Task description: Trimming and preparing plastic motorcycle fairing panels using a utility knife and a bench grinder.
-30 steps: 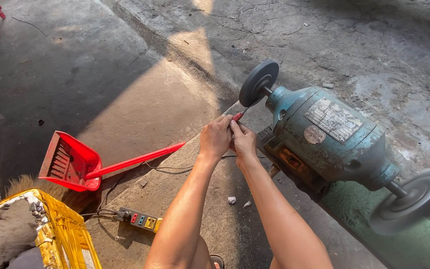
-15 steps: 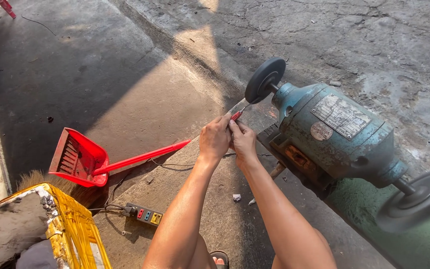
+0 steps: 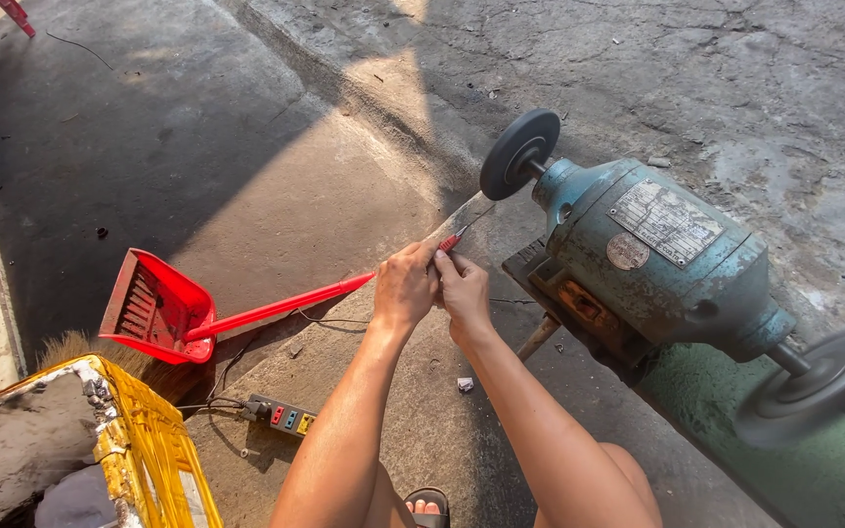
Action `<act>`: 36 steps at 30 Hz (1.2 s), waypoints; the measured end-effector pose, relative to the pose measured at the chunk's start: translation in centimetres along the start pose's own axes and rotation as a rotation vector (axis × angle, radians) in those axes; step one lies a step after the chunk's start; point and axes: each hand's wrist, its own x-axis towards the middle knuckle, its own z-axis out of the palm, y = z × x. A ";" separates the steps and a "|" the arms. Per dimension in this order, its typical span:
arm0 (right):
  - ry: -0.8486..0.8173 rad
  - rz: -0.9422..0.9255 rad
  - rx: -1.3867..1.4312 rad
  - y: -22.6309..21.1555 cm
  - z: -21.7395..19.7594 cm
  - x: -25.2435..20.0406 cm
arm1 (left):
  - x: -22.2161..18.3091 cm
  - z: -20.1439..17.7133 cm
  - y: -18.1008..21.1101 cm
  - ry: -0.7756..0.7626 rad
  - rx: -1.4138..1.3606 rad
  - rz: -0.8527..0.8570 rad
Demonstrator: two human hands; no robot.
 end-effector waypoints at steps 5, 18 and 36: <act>0.079 0.006 0.066 -1.9 -1.3 1.5 | 1.8 0.7 2.9 0.001 0.035 0.035; 0.081 -0.040 0.064 -1.1 -2.6 5.5 | 3.9 1.6 4.0 0.033 0.009 -0.005; -0.057 -0.008 0.000 -2.1 1.8 -1.2 | -0.8 -4.0 2.1 0.034 -0.062 -0.073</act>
